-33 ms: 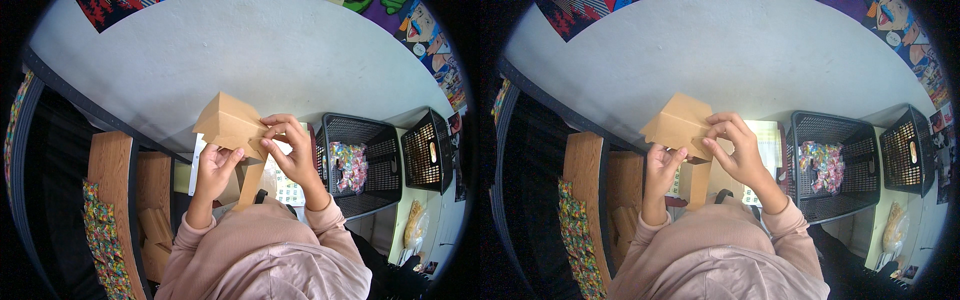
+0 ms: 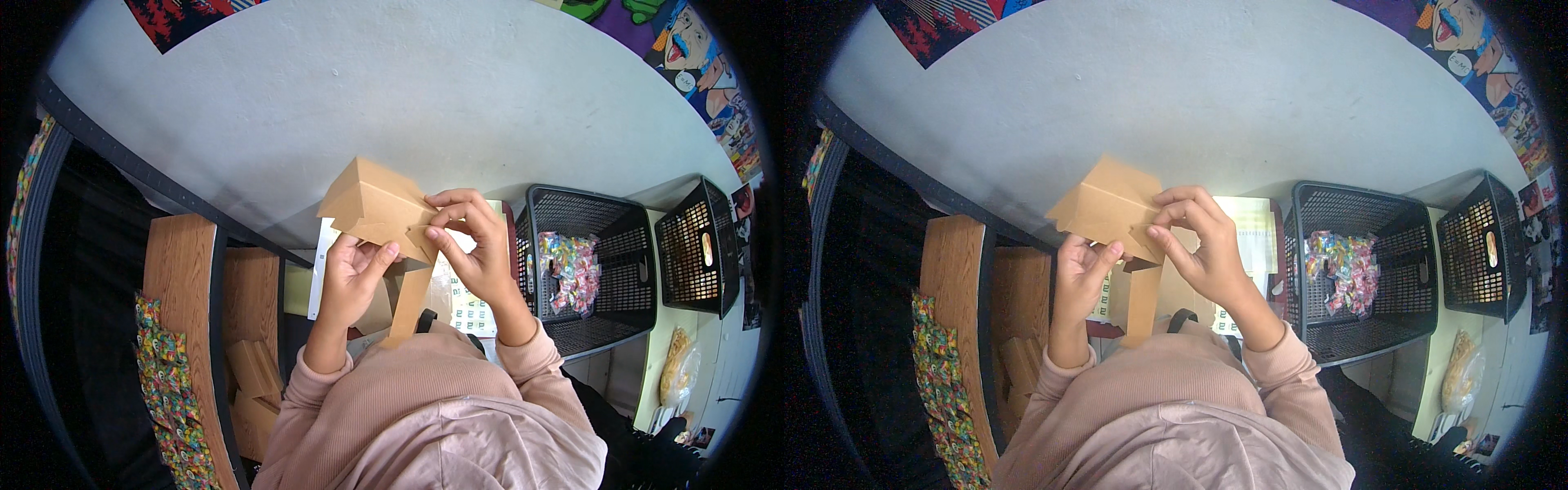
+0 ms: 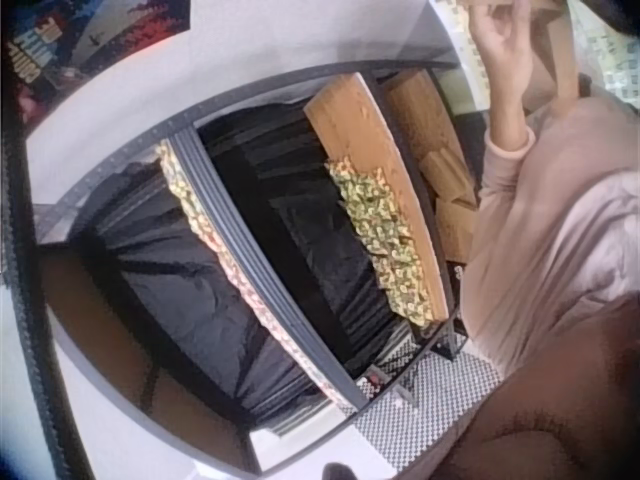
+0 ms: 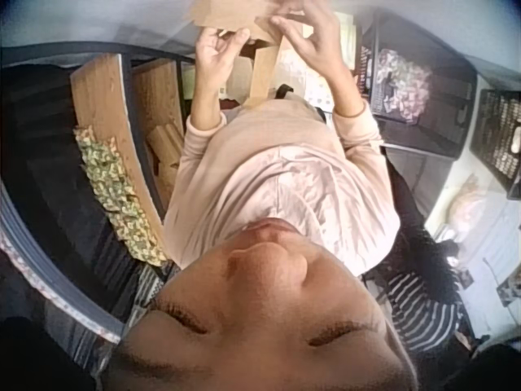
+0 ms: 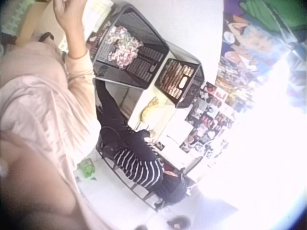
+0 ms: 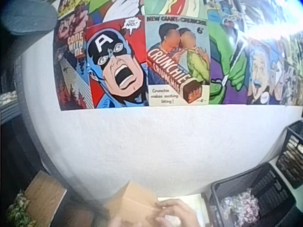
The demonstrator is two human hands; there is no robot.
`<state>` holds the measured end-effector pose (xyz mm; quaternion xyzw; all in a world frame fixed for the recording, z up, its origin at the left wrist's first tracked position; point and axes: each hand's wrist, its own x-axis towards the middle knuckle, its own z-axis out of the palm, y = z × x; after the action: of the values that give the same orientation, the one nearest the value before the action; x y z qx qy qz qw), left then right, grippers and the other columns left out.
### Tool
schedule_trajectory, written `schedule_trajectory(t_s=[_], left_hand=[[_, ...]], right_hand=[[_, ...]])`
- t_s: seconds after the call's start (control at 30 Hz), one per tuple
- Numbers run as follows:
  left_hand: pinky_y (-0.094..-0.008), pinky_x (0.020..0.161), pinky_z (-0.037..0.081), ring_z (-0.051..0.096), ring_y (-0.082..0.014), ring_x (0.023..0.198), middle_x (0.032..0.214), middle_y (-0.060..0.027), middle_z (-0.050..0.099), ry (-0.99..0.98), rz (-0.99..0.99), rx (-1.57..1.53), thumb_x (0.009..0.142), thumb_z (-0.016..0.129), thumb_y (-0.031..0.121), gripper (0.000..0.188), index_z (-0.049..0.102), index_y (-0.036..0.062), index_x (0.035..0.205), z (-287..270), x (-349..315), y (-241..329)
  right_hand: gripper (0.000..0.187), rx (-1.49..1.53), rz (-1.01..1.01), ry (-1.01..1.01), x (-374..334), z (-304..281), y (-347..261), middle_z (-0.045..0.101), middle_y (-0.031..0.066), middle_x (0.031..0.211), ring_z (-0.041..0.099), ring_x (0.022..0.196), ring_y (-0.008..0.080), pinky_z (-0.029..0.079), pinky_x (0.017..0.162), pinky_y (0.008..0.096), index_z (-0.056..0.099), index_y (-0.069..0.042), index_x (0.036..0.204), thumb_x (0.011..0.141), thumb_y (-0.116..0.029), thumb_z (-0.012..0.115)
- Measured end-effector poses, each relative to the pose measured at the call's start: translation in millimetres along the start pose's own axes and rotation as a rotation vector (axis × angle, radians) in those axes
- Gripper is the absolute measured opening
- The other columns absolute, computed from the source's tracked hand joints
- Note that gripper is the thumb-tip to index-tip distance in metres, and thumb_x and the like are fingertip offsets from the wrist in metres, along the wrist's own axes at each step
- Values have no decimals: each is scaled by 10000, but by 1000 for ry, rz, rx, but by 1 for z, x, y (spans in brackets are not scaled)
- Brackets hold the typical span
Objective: The person assembles a small cardboard box by hand. They unfold a flat cardboard sheet, fold the side flaps, and tuck the tabs into the box structure to form a finished container.
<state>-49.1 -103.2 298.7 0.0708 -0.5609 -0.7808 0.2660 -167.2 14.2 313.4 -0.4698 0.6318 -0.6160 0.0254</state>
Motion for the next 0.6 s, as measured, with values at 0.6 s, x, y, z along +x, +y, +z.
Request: schedule_trajectory(t_s=[0.6], left_hand=[[-262,741,471,552,-135,867,987,-94,545,25,23,-30,831,525,41,235,467,-22,1050,0,2,-5]], right_hand=[[200,-57,-114,274,-22,23,18,558,144,922,545,942,263,441,785,337,603,-10,893,697,-36,638]])
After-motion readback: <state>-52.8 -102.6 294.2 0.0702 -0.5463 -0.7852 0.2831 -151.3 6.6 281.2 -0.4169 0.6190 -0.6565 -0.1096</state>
